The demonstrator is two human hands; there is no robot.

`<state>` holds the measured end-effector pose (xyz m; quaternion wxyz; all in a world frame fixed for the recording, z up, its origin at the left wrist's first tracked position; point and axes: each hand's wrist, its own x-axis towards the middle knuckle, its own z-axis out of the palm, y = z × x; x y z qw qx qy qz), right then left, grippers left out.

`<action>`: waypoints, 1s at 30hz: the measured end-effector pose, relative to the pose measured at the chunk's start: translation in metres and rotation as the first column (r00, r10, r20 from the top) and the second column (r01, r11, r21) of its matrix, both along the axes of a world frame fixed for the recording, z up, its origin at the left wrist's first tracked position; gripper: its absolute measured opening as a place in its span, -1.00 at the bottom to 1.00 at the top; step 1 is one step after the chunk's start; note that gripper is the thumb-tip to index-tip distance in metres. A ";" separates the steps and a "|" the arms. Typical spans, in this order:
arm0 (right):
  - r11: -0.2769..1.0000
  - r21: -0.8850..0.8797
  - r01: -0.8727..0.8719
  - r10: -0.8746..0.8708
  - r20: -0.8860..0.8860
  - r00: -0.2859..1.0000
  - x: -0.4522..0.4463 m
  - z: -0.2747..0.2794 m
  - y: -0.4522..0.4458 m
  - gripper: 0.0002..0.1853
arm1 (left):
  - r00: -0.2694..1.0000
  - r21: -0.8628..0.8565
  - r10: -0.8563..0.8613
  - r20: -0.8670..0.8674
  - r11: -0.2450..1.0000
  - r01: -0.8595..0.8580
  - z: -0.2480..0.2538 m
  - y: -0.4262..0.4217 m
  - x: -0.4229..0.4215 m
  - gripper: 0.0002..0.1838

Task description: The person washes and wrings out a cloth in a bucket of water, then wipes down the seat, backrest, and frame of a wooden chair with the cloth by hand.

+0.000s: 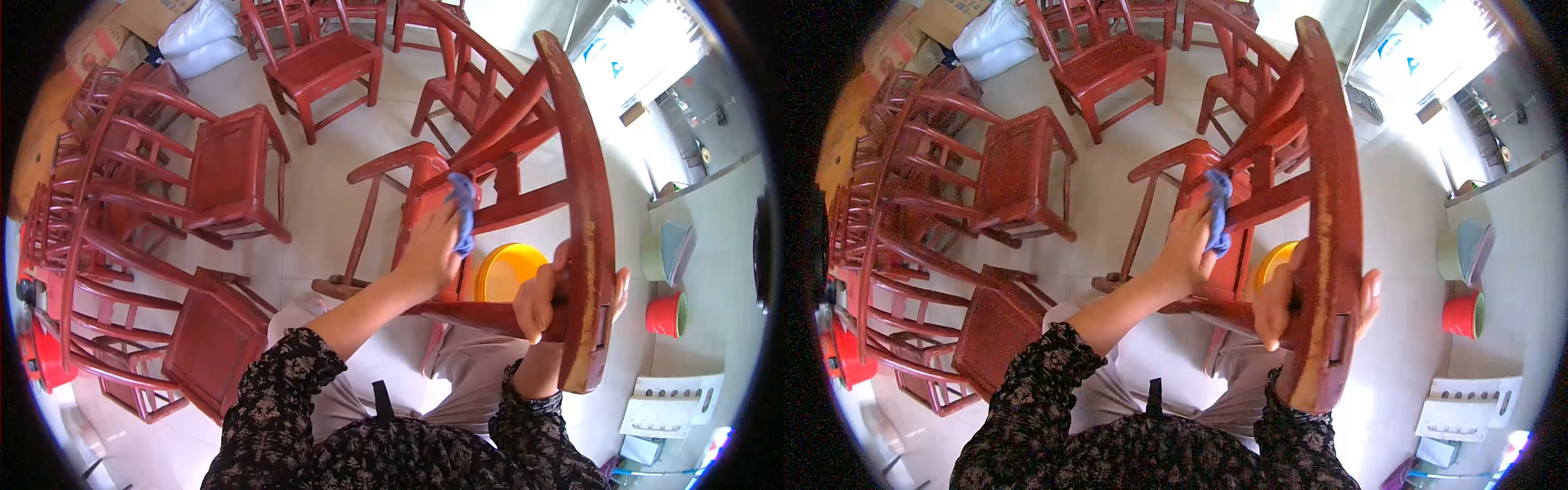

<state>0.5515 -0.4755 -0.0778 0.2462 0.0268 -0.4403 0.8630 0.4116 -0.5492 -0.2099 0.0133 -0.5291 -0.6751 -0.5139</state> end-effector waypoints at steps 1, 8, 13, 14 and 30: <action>1.000 0.002 -0.005 0.005 0.005 1.000 0.001 0.002 0.001 -0.20 | 0.998 -0.113 0.049 0.035 0.993 -0.045 -0.018 -0.007 -0.002 -0.46; 1.000 0.003 0.018 -0.018 0.013 1.000 -0.002 0.002 -0.004 -0.20 | 0.990 -0.269 0.085 -0.113 0.956 -0.113 -0.095 -0.036 -0.040 -0.50; 0.992 0.093 -0.091 0.096 -0.056 0.994 -0.007 0.001 0.000 -0.29 | 0.641 -0.387 0.132 0.756 0.880 0.275 -0.035 -0.035 -0.059 -0.64; 0.998 0.053 -0.041 0.043 -0.033 0.999 -0.007 0.001 -0.003 -0.24 | 0.640 -0.391 0.134 0.756 0.877 0.278 -0.022 -0.032 -0.061 -0.64; 0.912 -0.201 0.357 -0.297 0.277 0.914 0.042 -0.049 0.022 -0.30 | 0.988 -0.418 -0.035 0.151 0.903 0.096 -0.085 -0.018 -0.086 -0.73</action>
